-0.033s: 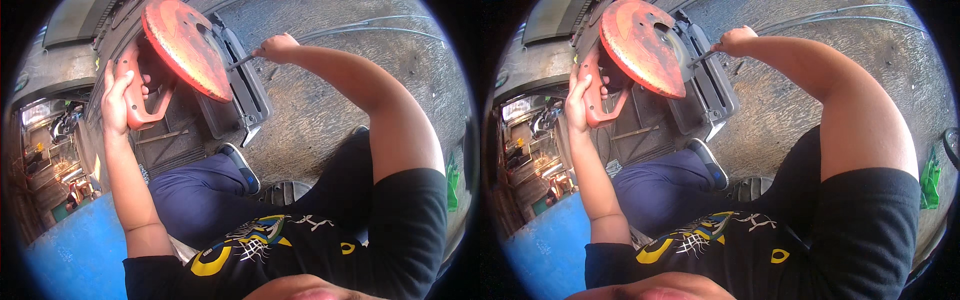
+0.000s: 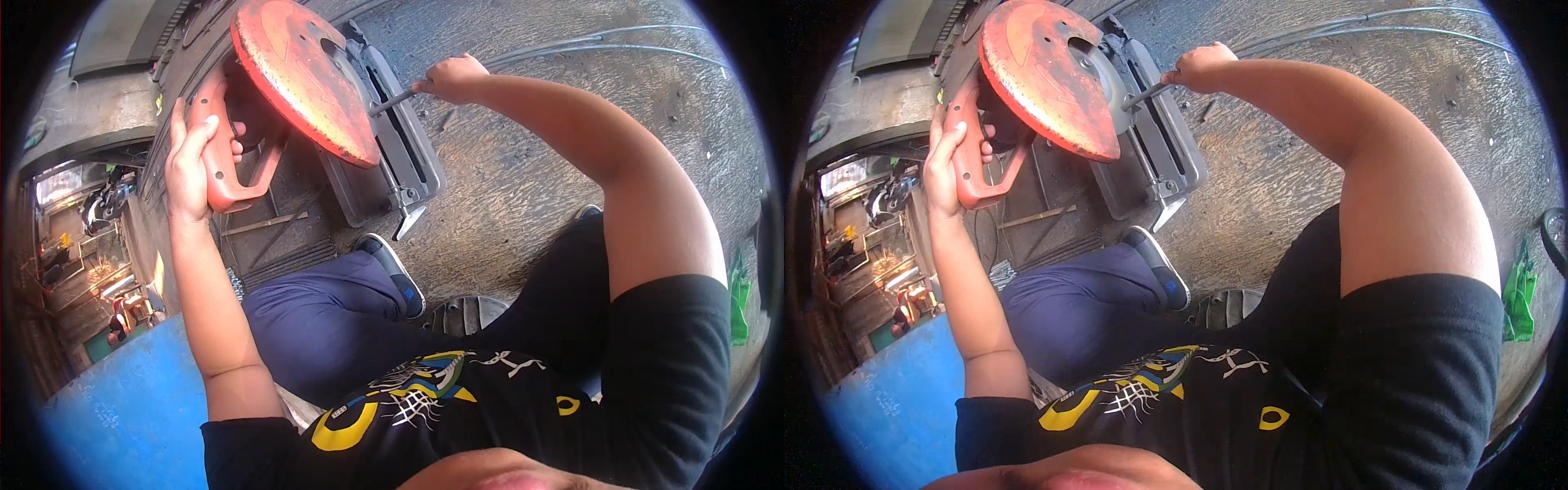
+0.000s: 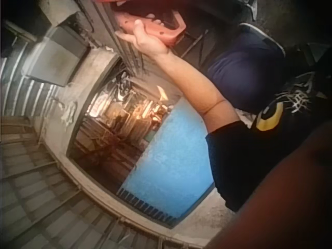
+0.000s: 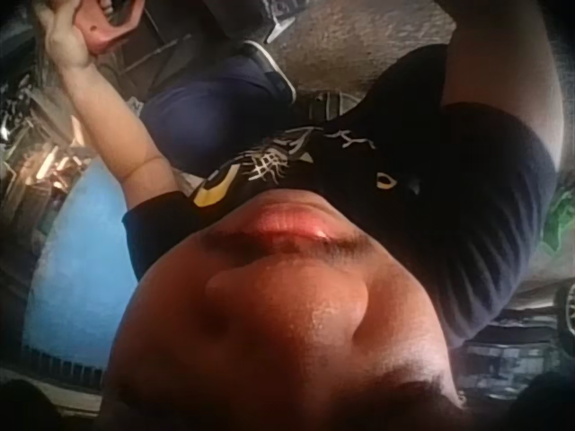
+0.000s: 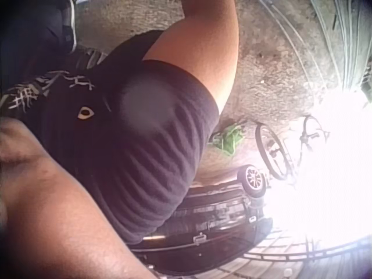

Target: Cutting metal rods to length using a circular chop saw.

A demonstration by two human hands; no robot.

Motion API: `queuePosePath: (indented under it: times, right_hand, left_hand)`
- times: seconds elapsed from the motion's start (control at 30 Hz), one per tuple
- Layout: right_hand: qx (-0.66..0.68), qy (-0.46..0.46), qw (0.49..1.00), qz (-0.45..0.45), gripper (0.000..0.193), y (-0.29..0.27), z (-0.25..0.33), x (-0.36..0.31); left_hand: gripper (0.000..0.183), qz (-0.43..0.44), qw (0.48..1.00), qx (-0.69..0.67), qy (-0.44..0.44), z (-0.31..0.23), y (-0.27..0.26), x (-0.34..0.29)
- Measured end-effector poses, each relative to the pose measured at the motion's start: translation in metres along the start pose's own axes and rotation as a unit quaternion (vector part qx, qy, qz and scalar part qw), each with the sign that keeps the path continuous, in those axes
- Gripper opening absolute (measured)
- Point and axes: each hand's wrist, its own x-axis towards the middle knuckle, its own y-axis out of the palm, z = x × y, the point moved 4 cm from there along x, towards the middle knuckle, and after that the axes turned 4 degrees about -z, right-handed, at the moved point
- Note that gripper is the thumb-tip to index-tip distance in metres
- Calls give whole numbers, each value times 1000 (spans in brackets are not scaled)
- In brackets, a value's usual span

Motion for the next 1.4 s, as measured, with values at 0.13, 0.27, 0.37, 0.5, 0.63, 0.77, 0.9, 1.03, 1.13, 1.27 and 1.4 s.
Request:
queuePosePath:
  times: [0.13, 0.27, 0.37, 0.5, 0.63, 0.77, 0.9, 1.03, 1.13, 1.27, 1.4]
  right_hand:
    - [3, -1, 1000, -8, 65, -1, 0, -1]
    - [3, 8, 1000, -12, 64, -3, 2, -5]
    - [0, 1, 1000, -16, 65, -5, 3, -9]
    - [-15, 0, 1000, -15, 65, -6, 6, -15]
    - [-7, 8, 1000, -9, 64, -8, 8, -23]
    - [-6, 3, 1000, -17, 64, -12, 13, -33]
    - [-7, 3, 1000, -19, 63, -12, 15, -41]
    - [-12, 2, 1000, -7, 64, -16, 17, -47]
    - [9, -2, 1000, -15, 64, -22, 17, -55]
    - [51, 40, 998, -17, 68, -40, 10, -72]
    - [159, 83, 978, -109, 71, -68, -36, -107]
  left_hand:
    - [81, 0, 1000, 2, 3, 0, 1, 0]
    - [81, 2, 1000, 4, 5, -1, 0, 1]
    - [82, 9, 1000, 1, 3, 1, -1, 2]
    - [83, 11, 1000, -4, 1, -1, 0, 1]
    - [83, 0, 1000, 2, 1, -3, 3, -1]
    - [78, -13, 1000, 20, -2, 0, -1, 0]
    - [80, -12, 1000, 20, -3, 1, 0, -2]
    - [84, -17, 1000, 21, -9, 3, 1, 0]
    - [88, -18, 1000, 16, -6, 3, 2, 3]
    - [93, -24, 999, -36, 11, 5, -8, 5]
    - [96, -30, 998, -44, 21, 11, 3, 18]
